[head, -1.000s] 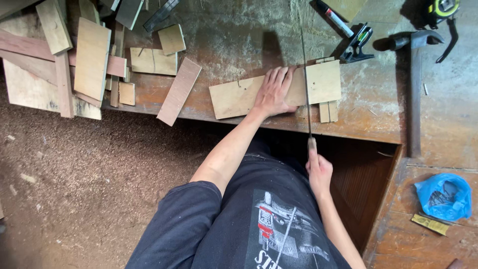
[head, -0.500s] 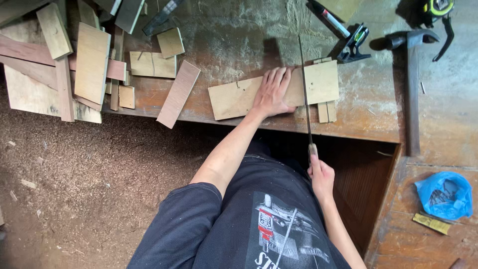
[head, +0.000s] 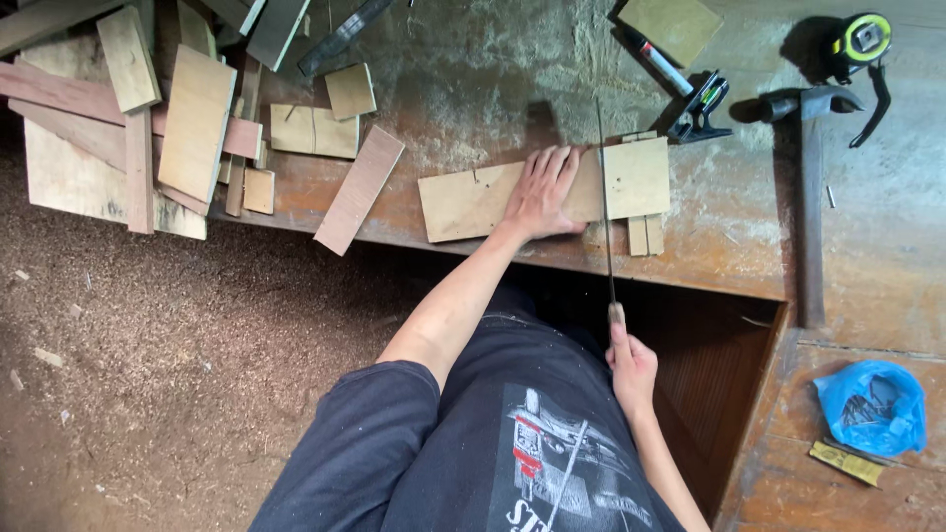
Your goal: The person holds a wooden board steady on a cluttered workbench with one hand and saws through it with a hand saw using the other hand. After sawing for most of the episode, the person lifts the board and repositions it on the bench.
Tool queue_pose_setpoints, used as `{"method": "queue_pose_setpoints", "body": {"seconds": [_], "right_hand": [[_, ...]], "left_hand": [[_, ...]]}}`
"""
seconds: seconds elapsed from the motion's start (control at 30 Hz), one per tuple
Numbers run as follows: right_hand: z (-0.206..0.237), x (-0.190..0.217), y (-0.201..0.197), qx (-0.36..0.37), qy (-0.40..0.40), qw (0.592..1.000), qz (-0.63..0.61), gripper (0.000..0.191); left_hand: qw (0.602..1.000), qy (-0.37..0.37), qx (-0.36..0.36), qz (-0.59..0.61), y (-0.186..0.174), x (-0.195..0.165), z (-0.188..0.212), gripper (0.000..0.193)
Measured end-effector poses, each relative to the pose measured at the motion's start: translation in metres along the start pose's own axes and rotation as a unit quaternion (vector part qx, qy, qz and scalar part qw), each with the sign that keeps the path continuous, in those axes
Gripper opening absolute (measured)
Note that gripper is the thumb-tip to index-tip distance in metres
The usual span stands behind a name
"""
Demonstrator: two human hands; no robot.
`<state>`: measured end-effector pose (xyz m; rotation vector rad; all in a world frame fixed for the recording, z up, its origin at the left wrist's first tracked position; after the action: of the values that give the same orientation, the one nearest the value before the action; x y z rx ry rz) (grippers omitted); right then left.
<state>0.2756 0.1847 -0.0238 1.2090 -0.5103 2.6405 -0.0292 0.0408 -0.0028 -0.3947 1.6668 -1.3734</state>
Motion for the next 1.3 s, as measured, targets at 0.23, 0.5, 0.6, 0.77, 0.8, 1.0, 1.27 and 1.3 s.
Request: {"method": "queue_pose_setpoints", "body": {"seconds": [0.23,0.5,0.6,0.77,0.8,1.0,1.27,1.3], "right_hand": [[-0.014,0.016,0.004,0.022,0.009,0.999,-0.041,0.056],[-0.007,0.013,-0.004,0.011,0.017,1.0,-0.01,0.056],[-0.027,0.022,0.007,0.022,-0.02,0.999,-0.024,0.056],[0.023,-0.001,-0.013,-0.003,0.013,1.0,0.011,0.056],[0.03,-0.005,-0.018,-0.009,0.025,1.0,0.012,0.056],[-0.025,0.013,0.006,0.004,0.019,1.0,-0.006,0.057],[0.026,-0.009,-0.017,0.003,0.011,1.0,-0.01,0.053],[0.032,-0.012,-0.019,0.004,0.019,1.0,-0.013,0.054]], "left_hand": [[1.0,0.01,-0.002,-0.007,0.002,0.003,0.001,0.129],[1.0,-0.007,0.004,-0.024,0.009,0.003,-0.003,0.137],[0.999,-0.006,0.04,-0.027,0.018,0.006,-0.002,0.132],[1.0,0.004,0.013,-0.019,0.015,0.007,-0.003,0.133],[1.0,0.004,0.007,-0.017,0.014,0.006,-0.003,0.132],[1.0,-0.003,0.004,-0.019,0.006,0.0,-0.001,0.128],[1.0,-0.002,0.001,0.004,-0.002,-0.002,-0.001,0.13],[1.0,-0.009,0.005,0.005,-0.001,-0.002,-0.002,0.131]]}}
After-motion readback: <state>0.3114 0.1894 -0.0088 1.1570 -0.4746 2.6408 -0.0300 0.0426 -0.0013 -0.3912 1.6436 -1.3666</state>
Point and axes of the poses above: each hand's wrist, its own z-axis away from the middle knuckle, its own y-axis out of the palm, x = y × z, the point moved 6 cm from there along -z, towards the middle knuckle, and after that the axes turned 1 degree about -y, right-handed, at the moved point
